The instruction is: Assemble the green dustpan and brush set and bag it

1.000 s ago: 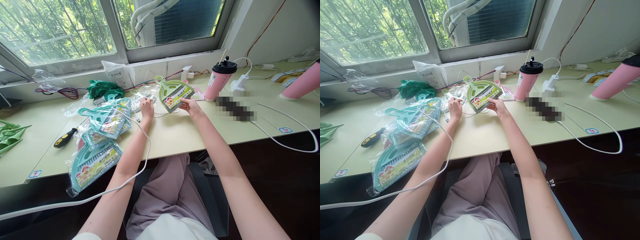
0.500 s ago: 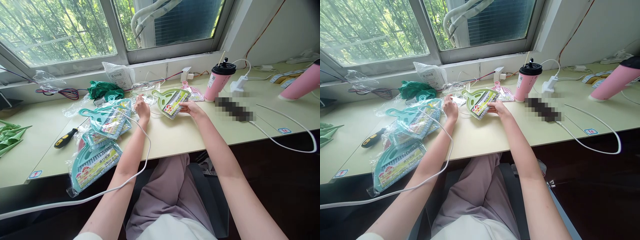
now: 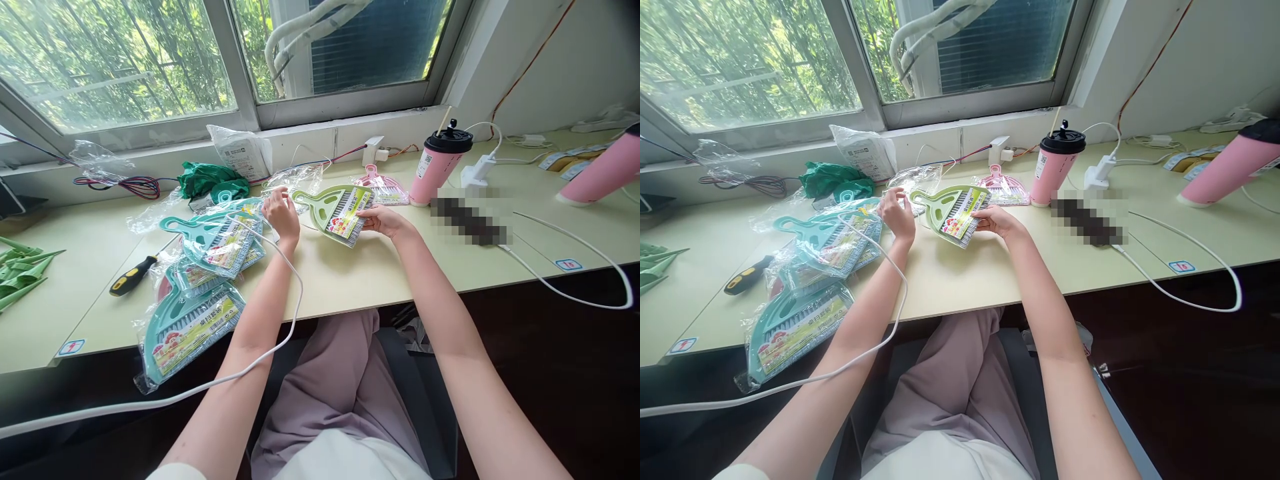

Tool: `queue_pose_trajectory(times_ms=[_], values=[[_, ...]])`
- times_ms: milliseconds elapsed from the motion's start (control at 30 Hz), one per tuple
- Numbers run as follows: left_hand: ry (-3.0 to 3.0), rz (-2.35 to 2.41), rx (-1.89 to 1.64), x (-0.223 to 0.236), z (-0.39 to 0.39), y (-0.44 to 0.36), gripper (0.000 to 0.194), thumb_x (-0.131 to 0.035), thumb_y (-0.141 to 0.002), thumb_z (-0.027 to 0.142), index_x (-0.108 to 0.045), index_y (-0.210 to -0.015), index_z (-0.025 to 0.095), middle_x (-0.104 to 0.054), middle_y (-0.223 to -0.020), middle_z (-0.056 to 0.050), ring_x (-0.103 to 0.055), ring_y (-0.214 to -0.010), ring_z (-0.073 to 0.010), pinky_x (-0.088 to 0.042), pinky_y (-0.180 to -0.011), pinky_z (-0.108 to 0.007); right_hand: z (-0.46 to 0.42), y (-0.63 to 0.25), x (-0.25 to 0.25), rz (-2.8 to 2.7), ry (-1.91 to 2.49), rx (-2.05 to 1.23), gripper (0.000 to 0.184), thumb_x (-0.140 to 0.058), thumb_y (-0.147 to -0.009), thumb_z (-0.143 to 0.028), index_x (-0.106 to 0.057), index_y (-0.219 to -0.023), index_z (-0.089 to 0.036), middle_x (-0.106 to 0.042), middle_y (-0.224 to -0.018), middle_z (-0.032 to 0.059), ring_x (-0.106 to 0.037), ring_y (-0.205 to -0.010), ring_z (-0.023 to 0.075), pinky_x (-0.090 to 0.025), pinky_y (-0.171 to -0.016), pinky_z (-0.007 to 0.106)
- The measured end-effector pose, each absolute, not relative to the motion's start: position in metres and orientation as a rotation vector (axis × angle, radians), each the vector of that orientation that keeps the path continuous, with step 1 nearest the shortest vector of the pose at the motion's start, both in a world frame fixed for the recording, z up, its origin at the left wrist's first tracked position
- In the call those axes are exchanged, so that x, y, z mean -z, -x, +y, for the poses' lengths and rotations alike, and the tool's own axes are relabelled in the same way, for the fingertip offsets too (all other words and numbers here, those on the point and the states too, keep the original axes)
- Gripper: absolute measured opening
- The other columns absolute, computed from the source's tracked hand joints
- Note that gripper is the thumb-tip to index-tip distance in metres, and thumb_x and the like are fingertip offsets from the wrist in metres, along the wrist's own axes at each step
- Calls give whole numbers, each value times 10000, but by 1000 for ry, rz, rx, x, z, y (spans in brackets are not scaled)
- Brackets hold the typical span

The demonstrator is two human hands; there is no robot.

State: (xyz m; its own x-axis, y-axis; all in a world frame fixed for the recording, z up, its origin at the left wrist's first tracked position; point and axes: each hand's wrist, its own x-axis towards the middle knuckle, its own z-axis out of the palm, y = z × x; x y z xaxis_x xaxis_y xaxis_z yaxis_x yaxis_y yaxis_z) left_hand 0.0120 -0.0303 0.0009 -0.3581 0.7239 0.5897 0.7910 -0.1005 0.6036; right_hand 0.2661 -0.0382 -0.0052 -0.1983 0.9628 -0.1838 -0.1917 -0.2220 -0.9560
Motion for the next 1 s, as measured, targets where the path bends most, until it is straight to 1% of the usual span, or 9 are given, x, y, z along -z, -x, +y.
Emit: queue_pose_trajectory(times_ms=[167, 233, 367, 467, 567, 633, 800, 933, 1000], values=[[1771, -1977, 1457, 0, -32, -16, 290, -420, -1004, 223, -650, -1175, 265, -723, -1190, -69, -591, -1233, -254, -350, -1172, -438, -33, -263, 10, -909, 1153, -1491, 133, -685, -814, -22, -712, -882, -133, -792, -774, 62, -749, -629, 168, -684, -725, 326], [1810, -1932, 1441, 1, -33, -19, 288, -411, -1012, 243, -659, -1154, 270, -721, -1182, -66, -590, -1227, -255, -346, -1172, -436, -33, -261, 10, -885, 1154, -1478, 145, -698, -804, -19, -702, -881, -142, -785, -755, 51, -740, -610, 162, -686, -725, 335], [1852, -1940, 1383, 1, -34, -23, 305, -395, -1013, 235, -668, -1140, 287, -712, -1180, -66, -575, -1246, -263, -328, -1178, -444, -39, -255, 8, -980, 1089, -1518, 174, -760, -775, -47, -708, -906, -150, -804, -849, 82, -766, -662, 190, -682, -798, 381], [1871, -1971, 1340, -1, -35, -25, 324, -384, -1008, 212, -673, -1133, 288, -701, -1194, -71, -565, -1258, -264, -311, -1183, -443, -43, -251, 6, -1097, 1095, -1547, 195, -799, -742, -75, -727, -904, -156, -809, -873, 89, -767, -675, 203, -681, -792, 405], [1933, -1942, 1306, -2, -37, -28, 320, -383, -1010, 209, -680, -1090, 298, -704, -1191, -51, -567, -1254, -251, -295, -1196, -434, -44, -249, 6, -1137, 1106, -1544, 193, -799, -735, -89, -736, -902, -162, -811, -868, 78, -759, -672, 190, -679, -730, 358], [1985, -1894, 1307, -3, -39, -31, 313, -388, -1011, 208, -682, -1058, 303, -713, -1169, -36, -578, -1232, -241, -293, -1198, -429, -43, -249, 7, -1113, 1080, -1536, 178, -788, -747, -97, -731, -903, -163, -812, -890, 78, -762, -694, 181, -673, -718, 325], [2008, -1844, 1344, -5, -43, -36, 303, -395, -1013, 207, -679, -1012, 312, -727, -1152, -18, -588, -1217, -233, -287, -1205, -438, -39, -250, 12, -950, 1028, -1474, 217, -789, -762, -110, -698, -936, -202, -808, -879, 35, -767, -709, 173, -676, -830, 366], [2029, -1807, 1381, -5, -44, -38, 295, -402, -1021, 225, -682, -1017, 315, -729, -1188, -18, -580, -1243, -234, -277, -1222, -457, -33, -254, 17, -826, 984, -1406, 148, -766, -809, -157, -697, -928, -211, -809, -908, 24, -781, -788, 171, -660, -904, 336], [2044, -1801, 1362, -5, -48, -42, 287, -408, -1025, 240, -682, -1060, 315, -725, -1201, -29, -568, -1280, -237, -272, -1235, -470, -31, -255, 18, -817, 959, -1398, 132, -761, -822, -175, -704, -935, -214, -809, -916, 22, -784, -821, 177, -659, -914, 337]])
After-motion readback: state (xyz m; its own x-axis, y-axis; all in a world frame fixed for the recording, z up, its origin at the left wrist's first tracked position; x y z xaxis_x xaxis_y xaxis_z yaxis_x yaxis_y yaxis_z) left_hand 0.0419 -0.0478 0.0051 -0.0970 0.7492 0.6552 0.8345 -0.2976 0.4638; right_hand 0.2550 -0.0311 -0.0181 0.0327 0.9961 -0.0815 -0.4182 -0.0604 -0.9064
